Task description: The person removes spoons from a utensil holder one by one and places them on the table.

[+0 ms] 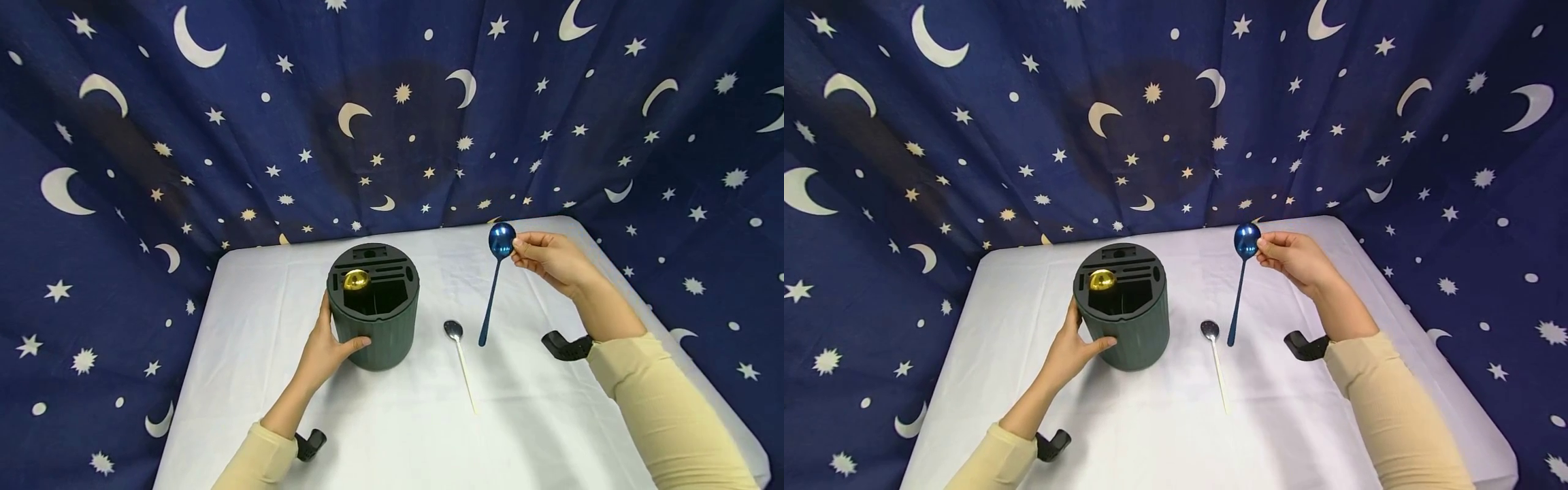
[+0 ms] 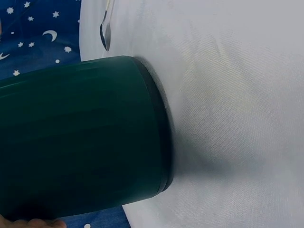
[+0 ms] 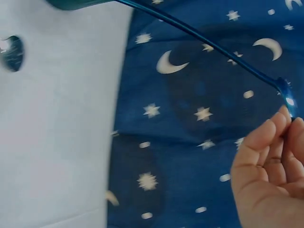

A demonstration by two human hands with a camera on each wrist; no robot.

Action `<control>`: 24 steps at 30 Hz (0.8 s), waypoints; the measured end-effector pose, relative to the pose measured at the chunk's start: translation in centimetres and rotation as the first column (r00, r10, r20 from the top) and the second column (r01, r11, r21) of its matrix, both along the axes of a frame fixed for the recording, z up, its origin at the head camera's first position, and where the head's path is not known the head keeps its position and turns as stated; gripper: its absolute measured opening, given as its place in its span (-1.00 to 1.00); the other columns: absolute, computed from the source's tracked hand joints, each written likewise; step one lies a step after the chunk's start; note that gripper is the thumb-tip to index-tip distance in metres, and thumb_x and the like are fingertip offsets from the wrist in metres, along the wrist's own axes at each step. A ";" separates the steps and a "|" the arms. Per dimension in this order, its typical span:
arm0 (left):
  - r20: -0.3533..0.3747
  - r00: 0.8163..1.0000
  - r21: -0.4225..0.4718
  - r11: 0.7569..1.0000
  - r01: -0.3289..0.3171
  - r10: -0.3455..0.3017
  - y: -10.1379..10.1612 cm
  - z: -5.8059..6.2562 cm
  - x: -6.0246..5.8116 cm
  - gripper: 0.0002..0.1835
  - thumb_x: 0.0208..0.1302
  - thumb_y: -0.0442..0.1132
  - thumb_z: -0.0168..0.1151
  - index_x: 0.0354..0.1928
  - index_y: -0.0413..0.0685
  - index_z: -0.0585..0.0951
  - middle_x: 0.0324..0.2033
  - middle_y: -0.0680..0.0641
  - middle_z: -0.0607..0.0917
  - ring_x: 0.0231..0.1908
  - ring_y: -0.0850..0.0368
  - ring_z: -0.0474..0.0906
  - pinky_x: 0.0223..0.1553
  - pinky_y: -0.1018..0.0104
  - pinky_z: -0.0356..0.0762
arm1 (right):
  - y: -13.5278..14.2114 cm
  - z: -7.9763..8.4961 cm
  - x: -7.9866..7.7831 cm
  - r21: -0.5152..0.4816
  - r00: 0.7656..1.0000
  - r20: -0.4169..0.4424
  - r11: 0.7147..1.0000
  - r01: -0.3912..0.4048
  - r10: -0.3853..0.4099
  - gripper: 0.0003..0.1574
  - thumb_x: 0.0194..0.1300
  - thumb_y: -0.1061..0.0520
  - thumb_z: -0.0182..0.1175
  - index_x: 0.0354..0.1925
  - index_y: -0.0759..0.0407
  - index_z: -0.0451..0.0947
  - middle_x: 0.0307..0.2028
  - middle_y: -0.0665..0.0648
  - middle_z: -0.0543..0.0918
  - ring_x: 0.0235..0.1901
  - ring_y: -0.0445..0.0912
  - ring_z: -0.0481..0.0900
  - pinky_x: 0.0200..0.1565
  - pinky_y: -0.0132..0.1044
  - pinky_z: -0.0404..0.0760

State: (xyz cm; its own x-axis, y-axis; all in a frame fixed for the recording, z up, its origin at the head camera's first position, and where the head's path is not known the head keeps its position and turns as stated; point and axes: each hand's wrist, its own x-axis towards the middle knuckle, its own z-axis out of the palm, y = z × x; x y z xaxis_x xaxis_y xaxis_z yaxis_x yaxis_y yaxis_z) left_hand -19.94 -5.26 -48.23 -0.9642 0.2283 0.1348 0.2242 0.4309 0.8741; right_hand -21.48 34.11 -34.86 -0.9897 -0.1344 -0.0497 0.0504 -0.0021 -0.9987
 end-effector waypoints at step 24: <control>0.002 1.000 0.000 1.000 -0.004 0.004 -0.1 0.0 -0.1 0.27 -0.20 0.24 0.40 0.41 0.40 -0.31 0.38 -0.01 0.03 0.32 -0.05 0.03 0.18 -0.16 0.13 | 2.5 -10.5 -1.1 0.257 0.955 0.296 0.964 -0.073 -0.007 -0.75 0.41 0.29 -0.08 -0.12 0.54 0.36 -0.43 0.08 0.54 -0.44 -0.24 0.50 -0.30 -0.42 0.55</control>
